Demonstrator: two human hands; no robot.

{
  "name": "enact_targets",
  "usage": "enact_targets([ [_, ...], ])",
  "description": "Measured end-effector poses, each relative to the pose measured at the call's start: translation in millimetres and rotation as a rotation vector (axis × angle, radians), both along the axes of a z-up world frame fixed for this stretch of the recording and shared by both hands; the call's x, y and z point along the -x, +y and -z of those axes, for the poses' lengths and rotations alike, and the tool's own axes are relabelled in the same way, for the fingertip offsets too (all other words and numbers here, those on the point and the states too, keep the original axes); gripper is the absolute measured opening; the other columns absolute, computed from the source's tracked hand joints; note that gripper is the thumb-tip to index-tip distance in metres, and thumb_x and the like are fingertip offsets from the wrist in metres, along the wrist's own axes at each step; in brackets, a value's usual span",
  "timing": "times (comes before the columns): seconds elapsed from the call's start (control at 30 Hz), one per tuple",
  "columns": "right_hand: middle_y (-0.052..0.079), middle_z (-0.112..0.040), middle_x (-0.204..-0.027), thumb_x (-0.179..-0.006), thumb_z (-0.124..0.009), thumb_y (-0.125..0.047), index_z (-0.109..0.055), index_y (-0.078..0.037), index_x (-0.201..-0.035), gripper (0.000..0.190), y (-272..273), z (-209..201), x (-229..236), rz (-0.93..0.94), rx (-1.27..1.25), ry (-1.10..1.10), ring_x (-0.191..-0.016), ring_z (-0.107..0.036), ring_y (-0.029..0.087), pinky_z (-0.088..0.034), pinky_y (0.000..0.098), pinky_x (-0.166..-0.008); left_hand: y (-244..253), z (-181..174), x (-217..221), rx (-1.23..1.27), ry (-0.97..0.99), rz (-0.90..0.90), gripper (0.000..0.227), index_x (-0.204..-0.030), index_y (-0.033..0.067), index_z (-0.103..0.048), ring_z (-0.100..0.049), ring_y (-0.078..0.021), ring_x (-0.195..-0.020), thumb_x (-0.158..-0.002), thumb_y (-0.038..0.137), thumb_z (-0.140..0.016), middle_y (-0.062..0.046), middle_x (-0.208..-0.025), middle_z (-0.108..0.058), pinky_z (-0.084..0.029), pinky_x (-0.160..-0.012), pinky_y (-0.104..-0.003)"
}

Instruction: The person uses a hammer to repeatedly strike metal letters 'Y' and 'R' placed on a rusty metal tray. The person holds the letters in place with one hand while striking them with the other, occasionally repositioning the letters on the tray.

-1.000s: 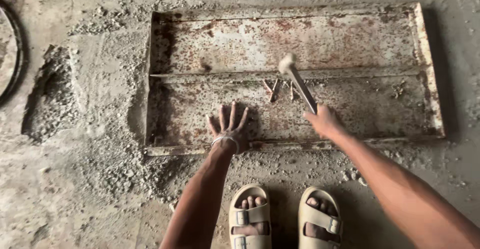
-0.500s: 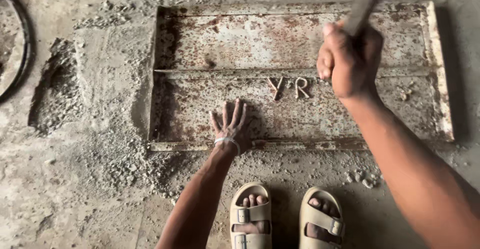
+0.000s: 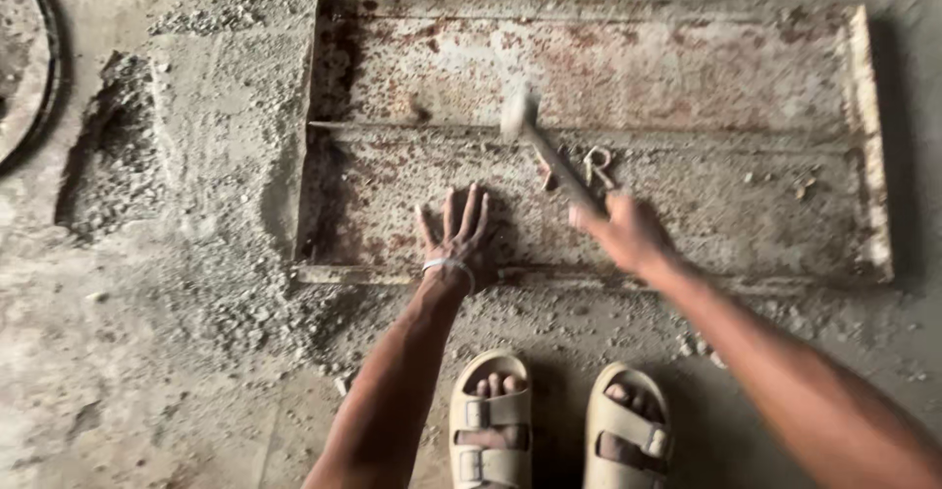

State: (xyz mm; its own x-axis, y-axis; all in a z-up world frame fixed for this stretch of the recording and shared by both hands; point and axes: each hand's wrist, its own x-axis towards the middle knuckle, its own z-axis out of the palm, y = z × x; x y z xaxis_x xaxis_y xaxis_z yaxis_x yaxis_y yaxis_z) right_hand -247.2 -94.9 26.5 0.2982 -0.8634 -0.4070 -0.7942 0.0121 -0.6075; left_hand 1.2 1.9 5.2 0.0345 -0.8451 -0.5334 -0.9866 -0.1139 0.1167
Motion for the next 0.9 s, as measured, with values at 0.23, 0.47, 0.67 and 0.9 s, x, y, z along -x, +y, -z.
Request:
enact_targets([
  [0.23, -0.005, -0.052, -0.059, -0.113, -0.051, -0.063, -0.054, -0.015, -0.077, 0.060, -42, -97, -51, -0.181, 0.711, -0.672, -0.047, -0.051, 0.006, -0.045, 0.0273, -0.042, 3, -11, 2, -0.003, -0.101, -0.052, 0.140, -0.163, 0.0070, 0.009, 0.011, -0.0293, -0.156, -0.073, 0.088, -0.062, -0.014, -0.171, 0.016, 0.007, -0.119, -0.071],
  [0.47, 0.003, -0.055, -0.052, -0.097, -0.053, -0.045, -0.058, -0.003, -0.108, 0.044, -21, 27, 0, -0.038, -0.055, 0.256, -0.037, -0.050, 0.016, -0.040, 0.0355, -0.028, 8, -13, 3, -0.023, 0.016, -0.104, 0.140, -0.161, 0.0018, 0.009, 0.014, -0.0286, -0.159, -0.075, 0.089, -0.059, -0.016, -0.172, 0.014, 0.010, -0.122, -0.065],
  [0.67, 0.000, -0.043, -0.054, -0.094, -0.067, -0.052, -0.060, -0.006, -0.078, 0.049, -6, 13, 2, -0.091, 0.015, 0.070, -0.043, -0.041, 0.013, -0.035, 0.0350, -0.038, 2, -6, 4, 0.044, 0.030, -0.034, 0.138, -0.164, 0.0070, 0.005, 0.015, -0.0364, -0.156, -0.073, 0.088, -0.059, -0.018, -0.170, 0.014, 0.009, -0.116, -0.073],
  [0.9, -0.004, -0.053, -0.059, -0.111, -0.060, -0.051, -0.060, -0.013, -0.087, 0.044, -52, -95, -54, -0.082, 0.563, -0.782, -0.045, -0.051, 0.007, -0.044, 0.0259, -0.038, -2, -19, 0, -0.088, 0.023, -0.010, 0.119, -0.160, 0.0250, -0.002, 0.020, -0.0379, -0.158, -0.075, 0.090, -0.055, -0.018, -0.172, 0.020, 0.010, -0.119, -0.074],
])
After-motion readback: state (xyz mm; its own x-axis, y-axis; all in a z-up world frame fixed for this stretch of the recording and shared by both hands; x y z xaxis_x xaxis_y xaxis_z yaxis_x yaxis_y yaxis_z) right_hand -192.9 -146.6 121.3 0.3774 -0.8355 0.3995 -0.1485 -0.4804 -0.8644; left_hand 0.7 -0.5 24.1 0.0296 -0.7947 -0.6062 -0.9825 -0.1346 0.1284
